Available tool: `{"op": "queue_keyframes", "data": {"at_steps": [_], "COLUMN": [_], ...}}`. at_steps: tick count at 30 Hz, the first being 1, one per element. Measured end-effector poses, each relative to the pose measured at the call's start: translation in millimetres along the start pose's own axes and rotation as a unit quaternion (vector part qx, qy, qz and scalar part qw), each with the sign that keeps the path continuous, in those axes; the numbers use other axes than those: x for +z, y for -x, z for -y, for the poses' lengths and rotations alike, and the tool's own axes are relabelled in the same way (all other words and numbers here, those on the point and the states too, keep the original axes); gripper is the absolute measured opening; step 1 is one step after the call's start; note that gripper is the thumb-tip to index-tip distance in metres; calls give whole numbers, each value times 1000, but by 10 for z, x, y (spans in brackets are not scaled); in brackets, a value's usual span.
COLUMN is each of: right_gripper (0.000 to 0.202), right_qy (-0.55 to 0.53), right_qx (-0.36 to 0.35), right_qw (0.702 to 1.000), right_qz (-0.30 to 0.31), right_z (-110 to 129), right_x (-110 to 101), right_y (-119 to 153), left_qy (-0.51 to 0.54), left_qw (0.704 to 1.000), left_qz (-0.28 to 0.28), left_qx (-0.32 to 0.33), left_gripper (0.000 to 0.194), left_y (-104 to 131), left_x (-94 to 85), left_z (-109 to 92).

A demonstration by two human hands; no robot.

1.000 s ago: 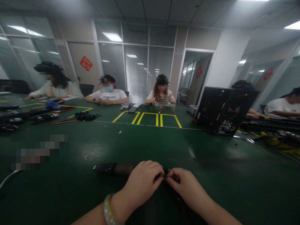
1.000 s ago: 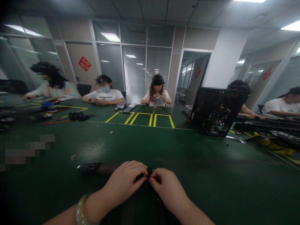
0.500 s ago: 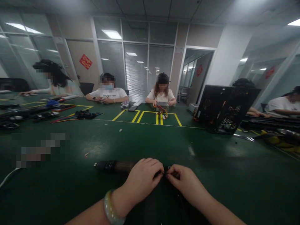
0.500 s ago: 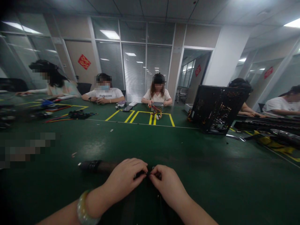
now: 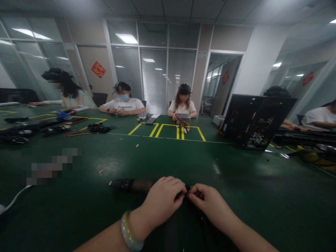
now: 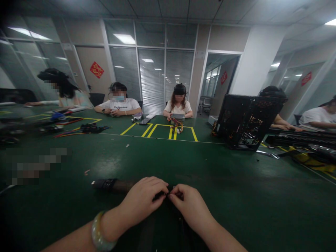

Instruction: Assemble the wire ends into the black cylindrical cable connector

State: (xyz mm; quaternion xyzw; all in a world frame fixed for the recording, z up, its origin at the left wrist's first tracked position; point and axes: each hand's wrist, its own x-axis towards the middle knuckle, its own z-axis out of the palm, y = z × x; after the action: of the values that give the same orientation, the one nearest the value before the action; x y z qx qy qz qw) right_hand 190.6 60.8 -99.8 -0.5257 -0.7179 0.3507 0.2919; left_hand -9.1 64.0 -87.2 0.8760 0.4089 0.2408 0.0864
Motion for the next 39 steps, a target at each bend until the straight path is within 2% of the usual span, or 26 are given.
{"op": "queue_keyframes", "data": {"at_steps": [9,17,39], "right_gripper": [10,10,13], "right_qy": [2,-2,-4], "right_qx": [-9,3,13], "right_qw": [1000,1000,1000], "right_qz": [0,4,24], "right_z": [-21,-11,-16], "right_x": [12,2,-30], "right_y": [4,4,-3], "left_qy": [-8,-1,-21], "left_qw": [1000,1000,1000], "left_qz": [11,-6,-6], "left_qx": [-4,-14,18], "left_gripper": [9,14,6], "left_y": [1,-1,4], "left_x": [-2,11,-39], "left_z": [20,8,0]}}
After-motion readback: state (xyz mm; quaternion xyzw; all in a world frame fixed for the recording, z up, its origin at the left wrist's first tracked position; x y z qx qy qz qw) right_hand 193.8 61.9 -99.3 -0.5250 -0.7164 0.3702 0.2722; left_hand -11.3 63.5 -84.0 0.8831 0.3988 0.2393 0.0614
